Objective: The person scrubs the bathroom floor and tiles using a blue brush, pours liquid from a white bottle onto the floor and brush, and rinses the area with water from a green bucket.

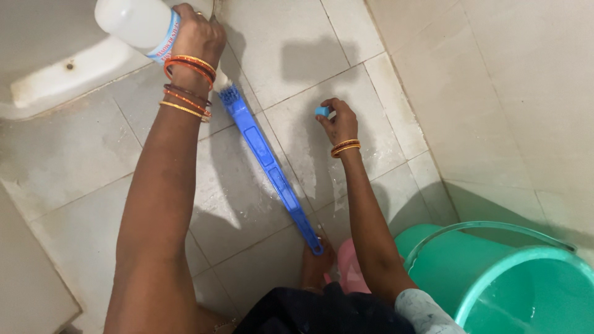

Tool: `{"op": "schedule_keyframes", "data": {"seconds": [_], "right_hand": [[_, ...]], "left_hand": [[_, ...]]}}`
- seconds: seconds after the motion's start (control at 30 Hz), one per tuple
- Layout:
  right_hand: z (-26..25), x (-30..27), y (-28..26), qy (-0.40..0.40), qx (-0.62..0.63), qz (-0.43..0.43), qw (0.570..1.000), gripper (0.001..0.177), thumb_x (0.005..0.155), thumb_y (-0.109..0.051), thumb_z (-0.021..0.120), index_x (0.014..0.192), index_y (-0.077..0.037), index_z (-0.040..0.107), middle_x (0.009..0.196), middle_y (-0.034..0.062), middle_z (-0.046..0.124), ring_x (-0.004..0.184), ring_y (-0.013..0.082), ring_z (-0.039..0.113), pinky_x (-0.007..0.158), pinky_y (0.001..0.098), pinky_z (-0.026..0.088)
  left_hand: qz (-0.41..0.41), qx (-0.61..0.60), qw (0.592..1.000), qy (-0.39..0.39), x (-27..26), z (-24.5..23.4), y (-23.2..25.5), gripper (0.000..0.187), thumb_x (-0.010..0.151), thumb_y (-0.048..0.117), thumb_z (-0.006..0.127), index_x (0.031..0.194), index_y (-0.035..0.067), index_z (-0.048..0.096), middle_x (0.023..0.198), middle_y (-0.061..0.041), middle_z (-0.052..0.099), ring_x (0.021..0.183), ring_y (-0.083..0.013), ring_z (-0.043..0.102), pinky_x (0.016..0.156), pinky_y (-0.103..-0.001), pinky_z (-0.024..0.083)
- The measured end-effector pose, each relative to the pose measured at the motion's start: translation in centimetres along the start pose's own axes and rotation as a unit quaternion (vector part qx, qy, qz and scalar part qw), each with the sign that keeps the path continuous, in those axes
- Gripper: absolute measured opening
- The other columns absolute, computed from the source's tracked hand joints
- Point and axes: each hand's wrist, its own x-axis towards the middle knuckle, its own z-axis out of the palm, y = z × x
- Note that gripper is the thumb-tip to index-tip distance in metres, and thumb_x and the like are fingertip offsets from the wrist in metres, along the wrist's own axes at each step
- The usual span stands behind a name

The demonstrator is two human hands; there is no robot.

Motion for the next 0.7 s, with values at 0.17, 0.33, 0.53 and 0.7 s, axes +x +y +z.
{"op": "schedule_keyframes", "data": {"seconds": [0.17,0.33,0.53,0.7], "right_hand": [[0.1,0.1,0.2,-0.001,0.004,-0.001,1.000,0.033,0.079,-0.011,0.085,0.107,-0.011,0.068,0.097,0.0063,0.071,0.066,0.0198,0.069,0.063,0.0340,0.056],[0.1,-0.1,0.2,-0.010,0.017,0.006,1.000,0.032,0.080,-0.011,0.085,0.107,-0.011,0.068,0.097,0.0056,0.071,0.066,0.0187,0.070,0.063,0.0331,0.056],[-0.4,-0.3,0.6,-0.002,0.015,-0.018,1.000,0.033,0.079,-0.011,0.085,0.108,-0.010,0.068,0.097,0.0056,0.072,0.066,0.0187,0.069,0.063,0.0326,0.056],[-0.7,-0.5,0.7,-0.008,-0.004,-0.027,1.000,0.033,0.079,-0.011,0.086,0.108,-0.011,0.069,0.097,0.0061,0.072,0.065,0.0195,0.068,0.062,0.0331,0.056]], "left_hand": [[0.030,0.004,0.999,-0.046,-0.2,-2.1,-1.0,0.018,0.098,0.021,0.060,0.090,0.016,0.075,0.082,-0.002,0.076,0.086,-0.0237,0.072,0.098,-0.056,0.045],[0.017,0.002,1.000,-0.009,0.3,-1.8,-0.5,0.015,0.093,0.021,0.061,0.089,0.016,0.074,0.084,-0.003,0.076,0.087,-0.0233,0.072,0.095,-0.051,0.046],[0.014,0.011,0.999,-0.033,0.6,0.2,0.5,0.011,0.090,0.019,0.064,0.088,0.016,0.075,0.083,-0.001,0.076,0.086,-0.0227,0.072,0.088,-0.045,0.047],[0.011,-0.003,0.999,-0.050,1.1,0.2,0.6,0.011,0.091,0.019,0.065,0.087,0.017,0.076,0.082,0.001,0.075,0.087,-0.0214,0.071,0.086,-0.041,0.047]]}}
